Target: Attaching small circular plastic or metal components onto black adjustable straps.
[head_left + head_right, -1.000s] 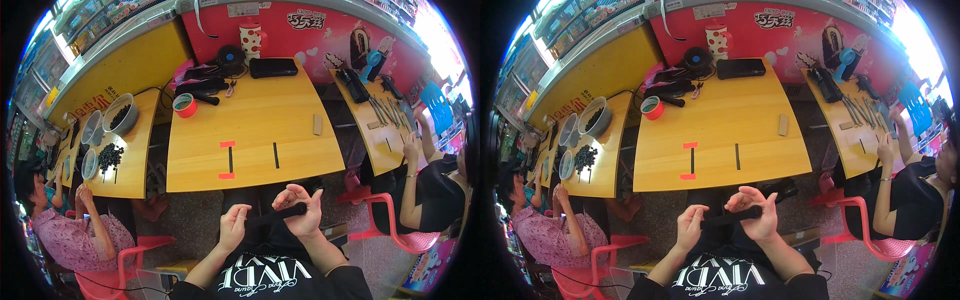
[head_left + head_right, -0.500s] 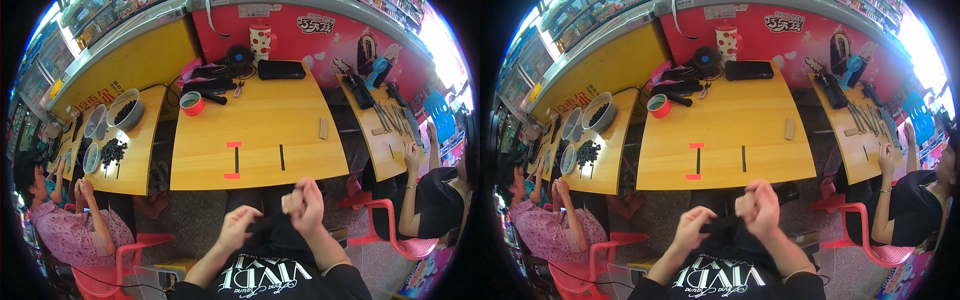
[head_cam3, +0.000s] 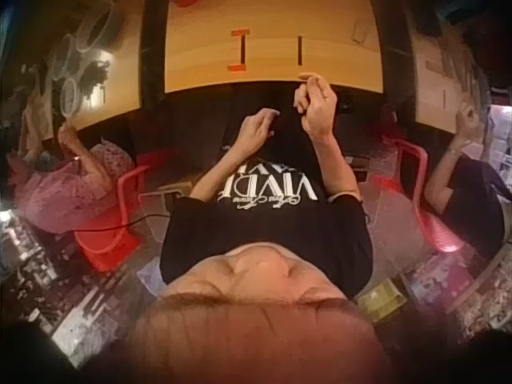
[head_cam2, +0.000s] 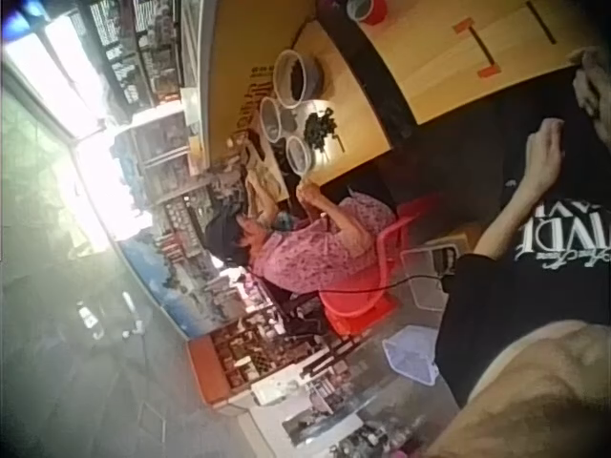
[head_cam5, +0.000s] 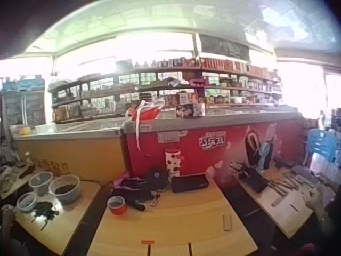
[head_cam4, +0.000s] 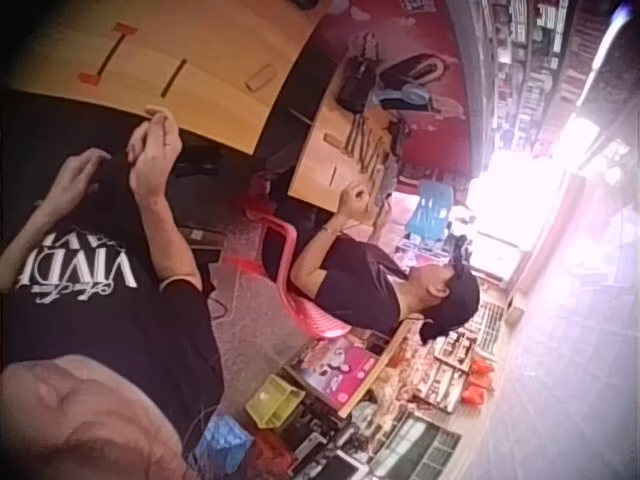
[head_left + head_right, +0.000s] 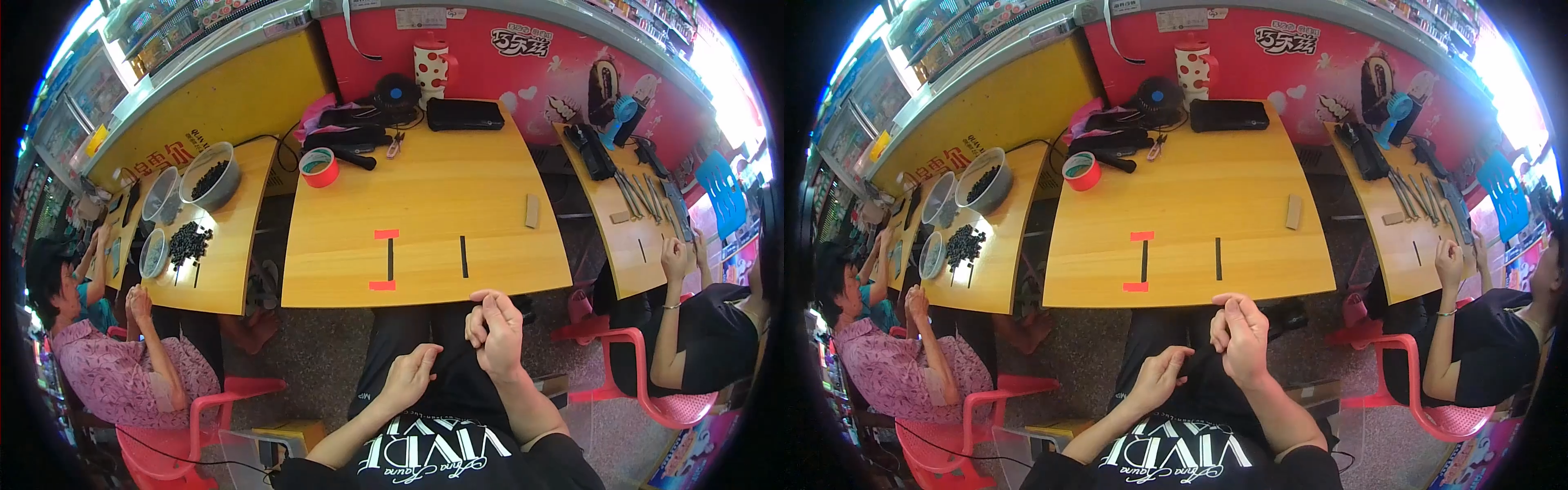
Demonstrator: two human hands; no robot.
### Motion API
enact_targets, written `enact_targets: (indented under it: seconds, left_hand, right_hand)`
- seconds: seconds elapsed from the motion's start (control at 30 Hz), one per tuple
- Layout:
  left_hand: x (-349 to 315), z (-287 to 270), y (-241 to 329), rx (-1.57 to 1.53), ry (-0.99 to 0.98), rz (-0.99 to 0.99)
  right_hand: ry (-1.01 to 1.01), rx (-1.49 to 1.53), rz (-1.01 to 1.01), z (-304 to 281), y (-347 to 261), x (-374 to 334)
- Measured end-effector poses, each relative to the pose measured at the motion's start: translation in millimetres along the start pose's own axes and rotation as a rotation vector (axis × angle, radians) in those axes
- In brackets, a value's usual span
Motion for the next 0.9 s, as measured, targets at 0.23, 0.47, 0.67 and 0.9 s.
enact_targets:
  seconds: [0.23,0.47,0.67,0.9]
  left_hand:
    - [-16.0,21.6,-0.8,-0.605,-0.034,-0.200]
    - [4.6,-25.1,24.7,-0.316,0.100,0.118]
    - [-0.4,11.9,33.8,0.062,-0.077,0.479]
    - [7.0,-23.0,37.5,-0.146,-0.158,0.010]
  right_hand:
    - [-0.124,0.437,0.164,18.3,14.2,6.4]
    - [-0.228,0.569,0.217,21.7,32.4,-6.8]
    - [-0.843,-0.758,-0.457,114.3,-7.6,-91.0]
    - [0.029,0.472,0.203,-8.6,21.7,9.5]
Point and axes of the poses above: each hand's wrist, its own x-axis towards the middle knuckle, its own z-axis out of the palm, y = z × x, the point moved 10 cm from there along x, towards the middle knuckle, and after that the axes turned 9 degrees about z, right-handed, at the moved point
